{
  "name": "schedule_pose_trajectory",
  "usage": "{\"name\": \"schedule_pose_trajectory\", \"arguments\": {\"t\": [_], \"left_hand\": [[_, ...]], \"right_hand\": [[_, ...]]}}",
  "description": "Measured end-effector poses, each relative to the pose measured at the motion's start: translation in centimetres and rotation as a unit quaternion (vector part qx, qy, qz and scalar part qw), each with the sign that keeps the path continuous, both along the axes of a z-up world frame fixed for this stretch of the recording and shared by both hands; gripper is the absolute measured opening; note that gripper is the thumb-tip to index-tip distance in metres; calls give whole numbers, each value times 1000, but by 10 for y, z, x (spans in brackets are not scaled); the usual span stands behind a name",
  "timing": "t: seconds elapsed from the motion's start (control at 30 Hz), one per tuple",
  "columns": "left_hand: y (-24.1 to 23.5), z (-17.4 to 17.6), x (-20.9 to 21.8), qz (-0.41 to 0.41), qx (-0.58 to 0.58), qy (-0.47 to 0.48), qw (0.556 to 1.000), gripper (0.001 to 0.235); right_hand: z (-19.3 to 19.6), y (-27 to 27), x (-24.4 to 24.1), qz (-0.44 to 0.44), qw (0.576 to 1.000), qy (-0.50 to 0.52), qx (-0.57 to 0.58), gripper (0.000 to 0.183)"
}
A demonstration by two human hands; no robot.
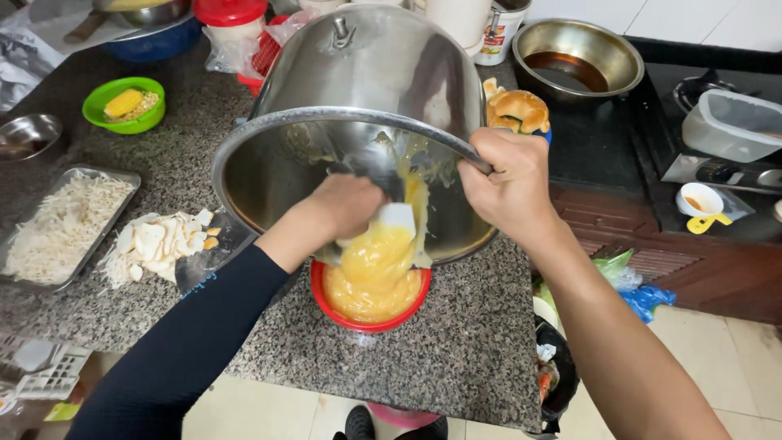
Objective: Scrape batter from a large mixing bowl into a smaller container using a plastic scraper and then clean the mixing bowl with a sponge.
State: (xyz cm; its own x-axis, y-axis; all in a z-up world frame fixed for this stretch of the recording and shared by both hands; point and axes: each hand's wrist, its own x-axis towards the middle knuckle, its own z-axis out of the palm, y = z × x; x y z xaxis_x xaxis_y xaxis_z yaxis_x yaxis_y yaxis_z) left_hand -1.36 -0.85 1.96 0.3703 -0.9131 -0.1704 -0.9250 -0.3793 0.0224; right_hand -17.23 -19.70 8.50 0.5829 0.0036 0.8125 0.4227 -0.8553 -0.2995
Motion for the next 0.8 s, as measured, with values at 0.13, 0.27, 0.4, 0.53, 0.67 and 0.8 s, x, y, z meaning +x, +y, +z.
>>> {"name": "schedule_pose_trajectory", "arguments": {"t": [0.13,0.27,0.4,0.53,0.67,0.8], "left_hand": [[-28,-6,41,32,-103,-66,992,29],[-84,-97,135,91,-328,-139,930,29],[-100,-110,153,172,-452,-76,872,27],[-95,-81,130,156,-482,-96,857,26],[-102,-95,135,159,-442,-120,874,26],[-114,-112,131,162,-397,-95,898,23]], "right_hand": [[-2,-1,0,16,1000,0,10,30],[-3,-4,-5,11,1000,3,4,29],[-5,-5,-10,1,1000,-2,19,30],[-8,-11,-11,3,999,4,35,31],[-7,-12,-10,0,999,7,38,32],[-7,-9,-12,13,999,12,38,29]]}}
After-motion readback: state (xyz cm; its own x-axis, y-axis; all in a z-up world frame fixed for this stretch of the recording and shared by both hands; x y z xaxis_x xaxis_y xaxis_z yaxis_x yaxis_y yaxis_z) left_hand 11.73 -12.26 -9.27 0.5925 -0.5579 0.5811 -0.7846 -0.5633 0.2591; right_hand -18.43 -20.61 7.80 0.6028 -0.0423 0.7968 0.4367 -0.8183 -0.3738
